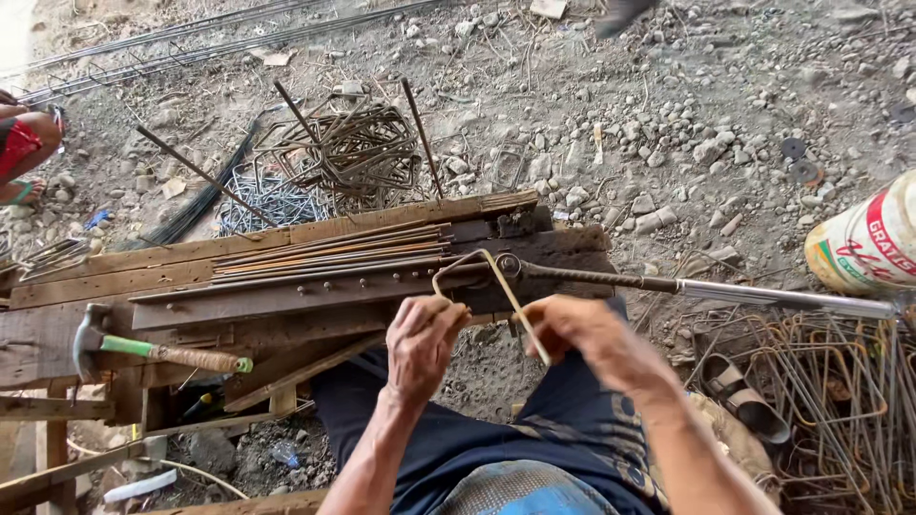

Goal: The person sits on the ground and uses a manual bending machine to bend thin metal rods. They insert a rod into the machine, rotate the crank handle to bend it, and then remove the bent rod to place it on a pile.

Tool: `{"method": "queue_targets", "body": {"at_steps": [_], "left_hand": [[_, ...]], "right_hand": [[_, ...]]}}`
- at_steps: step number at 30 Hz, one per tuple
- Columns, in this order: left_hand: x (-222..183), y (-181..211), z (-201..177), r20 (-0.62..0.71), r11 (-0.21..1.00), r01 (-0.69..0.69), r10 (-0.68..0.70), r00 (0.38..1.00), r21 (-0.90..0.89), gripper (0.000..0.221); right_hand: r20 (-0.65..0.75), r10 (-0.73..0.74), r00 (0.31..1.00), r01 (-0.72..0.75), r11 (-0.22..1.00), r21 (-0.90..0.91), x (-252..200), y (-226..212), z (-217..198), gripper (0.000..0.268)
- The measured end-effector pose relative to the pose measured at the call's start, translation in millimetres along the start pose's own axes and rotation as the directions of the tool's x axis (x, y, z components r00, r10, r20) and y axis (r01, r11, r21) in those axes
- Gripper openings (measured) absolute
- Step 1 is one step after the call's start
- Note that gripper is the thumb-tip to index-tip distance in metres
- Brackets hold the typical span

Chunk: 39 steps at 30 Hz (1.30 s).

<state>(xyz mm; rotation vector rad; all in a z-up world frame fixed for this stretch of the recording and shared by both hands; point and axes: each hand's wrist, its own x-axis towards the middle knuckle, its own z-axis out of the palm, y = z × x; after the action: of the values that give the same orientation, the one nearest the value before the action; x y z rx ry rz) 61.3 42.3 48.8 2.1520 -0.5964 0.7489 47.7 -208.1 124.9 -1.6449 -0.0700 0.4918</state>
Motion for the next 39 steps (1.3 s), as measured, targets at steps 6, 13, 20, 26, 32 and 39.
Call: {"method": "queue_targets", "body": {"at_steps": [6, 13, 20, 26, 32, 39], "left_hand": [[-22.8, 10.2, -10.9, 0.039, 0.994, 0.1, -0.099, 0.994, -0.037, 0.01], [-37.9, 16.6, -4.9, 0.033, 0.986, 0.16, -0.159, 0.987, -0.052, 0.015], [-40.2, 15.4, -10.9, 0.012, 0.963, -0.036, 0.034, 0.999, 0.268, 0.031], [-31.4, 18.3, -36.1, 0.246, 0.945, -0.234, 0.177, 0.953, 0.229, 0.008], [-20.6, 24.5, -25.0, 0.424, 0.958, -0.282, 0.232, 0.876, 0.059, 0.008], [-24.2, 25.4, -10.1, 0.485, 0.974, -0.227, 0.196, 0.852, 0.004, 0.024]], "right_hand": [[0.174, 0.165, 0.971, -0.182, 0.98, 0.086, -5.3, -31.2, 70.5, 0.016], [0.17, 0.157, 0.973, -0.146, 0.986, -0.077, -22.7, -33.5, 75.2, 0.024], [0.194, 0.142, 0.971, -0.152, 0.988, 0.035, -25.2, -13.8, 57.7, 0.024], [0.135, 0.188, 0.973, -0.177, 0.98, -0.089, -3.0, -6.0, 12.0, 0.029], [0.214, 0.206, 0.955, -0.17, 0.969, -0.178, 37.8, 24.7, -24.1, 0.023], [0.269, 0.23, 0.935, -0.147, 0.944, -0.296, 57.5, 18.8, -43.5, 0.022]]}}
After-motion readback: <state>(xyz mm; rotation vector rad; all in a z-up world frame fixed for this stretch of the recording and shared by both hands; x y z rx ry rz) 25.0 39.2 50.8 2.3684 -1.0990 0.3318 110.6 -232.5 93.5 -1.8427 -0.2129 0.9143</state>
